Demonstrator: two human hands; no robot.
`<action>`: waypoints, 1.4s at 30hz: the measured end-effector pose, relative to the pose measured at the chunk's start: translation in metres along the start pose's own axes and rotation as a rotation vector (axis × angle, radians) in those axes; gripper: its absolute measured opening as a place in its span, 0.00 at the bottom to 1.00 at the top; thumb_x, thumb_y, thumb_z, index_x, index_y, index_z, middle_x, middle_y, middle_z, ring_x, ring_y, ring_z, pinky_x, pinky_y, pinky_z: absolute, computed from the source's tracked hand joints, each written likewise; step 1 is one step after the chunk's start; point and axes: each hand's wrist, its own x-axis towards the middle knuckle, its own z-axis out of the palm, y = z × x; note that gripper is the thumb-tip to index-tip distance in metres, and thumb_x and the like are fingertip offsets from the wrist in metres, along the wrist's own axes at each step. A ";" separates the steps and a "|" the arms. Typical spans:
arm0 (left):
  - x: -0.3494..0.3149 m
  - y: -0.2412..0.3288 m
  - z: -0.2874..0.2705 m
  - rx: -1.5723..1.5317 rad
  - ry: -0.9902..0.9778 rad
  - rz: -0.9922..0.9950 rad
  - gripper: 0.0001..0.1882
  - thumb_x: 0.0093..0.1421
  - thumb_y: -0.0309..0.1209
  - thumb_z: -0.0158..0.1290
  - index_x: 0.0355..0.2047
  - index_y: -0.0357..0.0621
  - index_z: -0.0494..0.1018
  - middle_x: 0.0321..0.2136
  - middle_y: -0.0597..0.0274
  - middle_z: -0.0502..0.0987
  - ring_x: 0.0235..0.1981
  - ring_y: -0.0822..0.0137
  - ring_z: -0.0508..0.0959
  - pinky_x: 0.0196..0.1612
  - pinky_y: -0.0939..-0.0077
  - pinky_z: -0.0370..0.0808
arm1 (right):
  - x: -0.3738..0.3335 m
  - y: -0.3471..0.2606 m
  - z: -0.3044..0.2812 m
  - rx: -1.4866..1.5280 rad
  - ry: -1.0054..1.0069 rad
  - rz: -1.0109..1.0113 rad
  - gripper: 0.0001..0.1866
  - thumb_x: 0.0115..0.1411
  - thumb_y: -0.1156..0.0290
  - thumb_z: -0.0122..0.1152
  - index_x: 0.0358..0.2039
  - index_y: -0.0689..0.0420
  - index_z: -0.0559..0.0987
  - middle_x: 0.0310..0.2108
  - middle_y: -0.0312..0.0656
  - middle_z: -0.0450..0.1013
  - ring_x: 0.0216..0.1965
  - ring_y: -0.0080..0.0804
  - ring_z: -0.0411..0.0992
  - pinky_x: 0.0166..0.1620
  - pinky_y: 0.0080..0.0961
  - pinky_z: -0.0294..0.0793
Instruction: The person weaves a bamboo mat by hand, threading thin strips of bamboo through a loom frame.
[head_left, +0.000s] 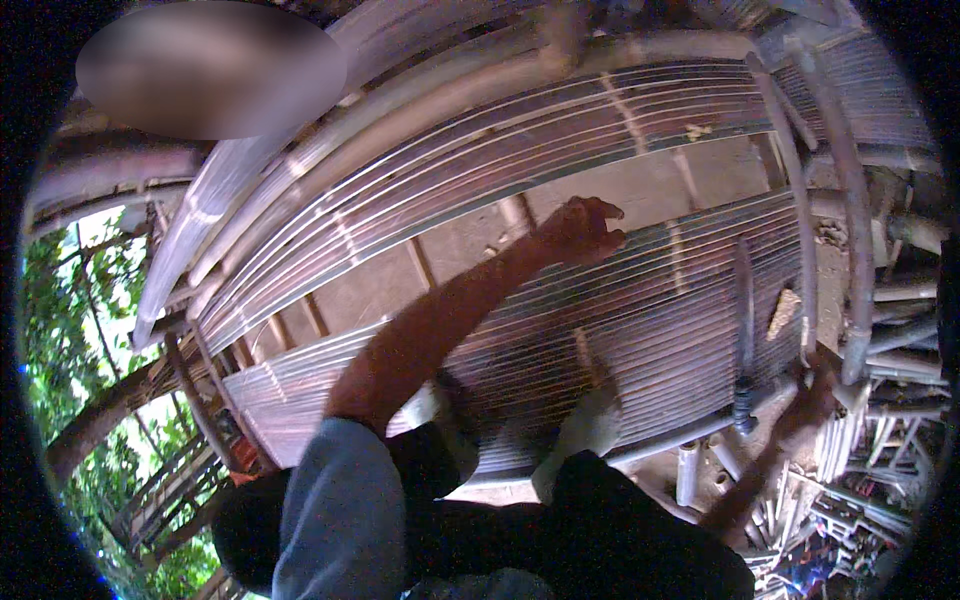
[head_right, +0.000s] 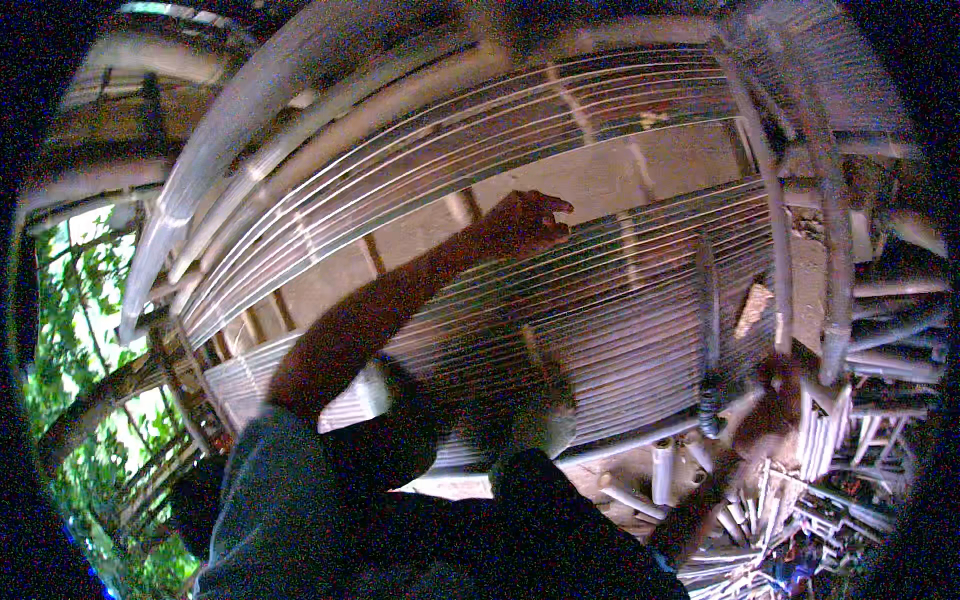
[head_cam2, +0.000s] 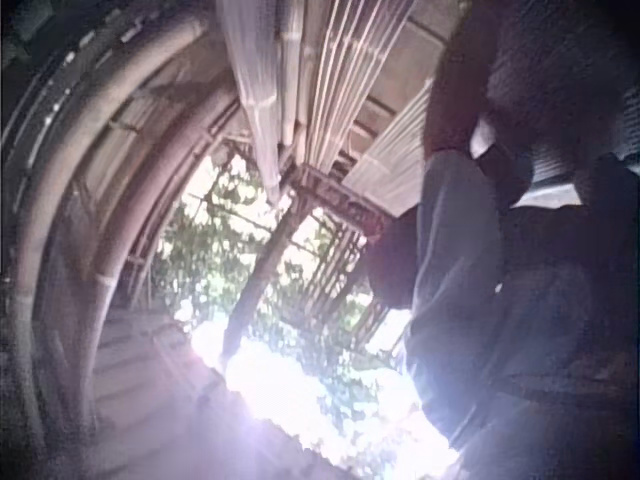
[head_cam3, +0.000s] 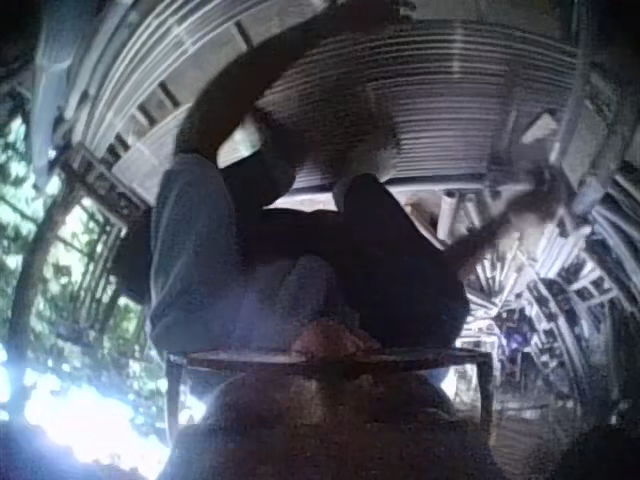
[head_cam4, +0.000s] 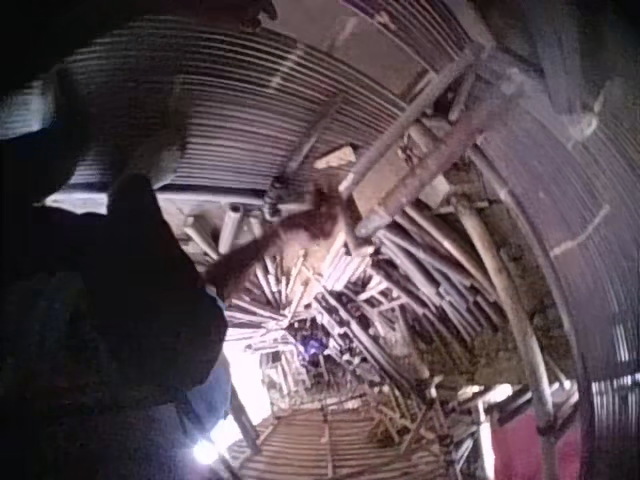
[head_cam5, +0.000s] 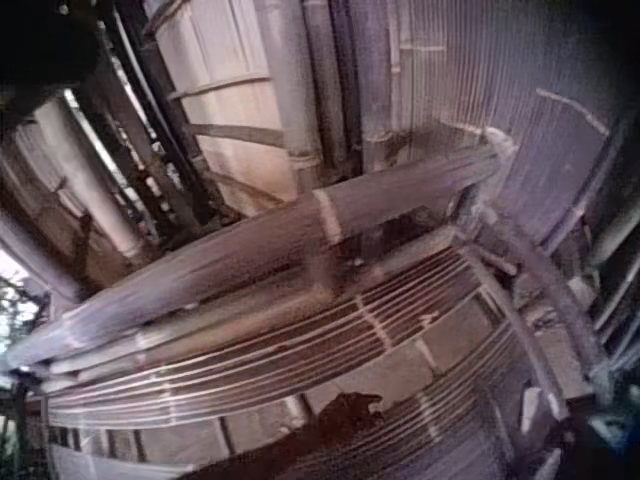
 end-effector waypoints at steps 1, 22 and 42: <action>-0.010 0.008 -0.020 -0.076 -0.207 -0.254 0.23 0.61 0.44 0.52 0.48 0.38 0.76 0.47 0.47 0.78 0.44 0.48 0.80 0.48 0.57 0.79 | -0.012 0.001 -0.018 -0.033 -0.020 0.121 0.17 0.65 0.64 0.52 0.50 0.59 0.75 0.43 0.45 0.75 0.43 0.38 0.74 0.46 0.36 0.76; -0.233 0.053 -0.040 -0.557 0.006 -1.226 0.22 0.64 0.44 0.55 0.29 0.33 0.79 0.18 0.55 0.79 0.14 0.68 0.78 0.16 0.70 0.76 | 0.030 -0.255 0.110 -0.070 -0.641 -0.442 0.11 0.60 0.68 0.63 0.41 0.58 0.78 0.41 0.47 0.76 0.44 0.48 0.74 0.49 0.38 0.73; -0.556 0.148 -0.176 -0.925 1.491 -0.849 0.10 0.64 0.27 0.49 0.41 0.33 0.73 0.42 0.47 0.76 0.44 0.57 0.78 0.50 0.61 0.76 | 0.035 -0.361 0.318 0.317 -1.120 -0.475 0.11 0.62 0.66 0.61 0.39 0.60 0.80 0.34 0.47 0.79 0.37 0.38 0.79 0.43 0.32 0.77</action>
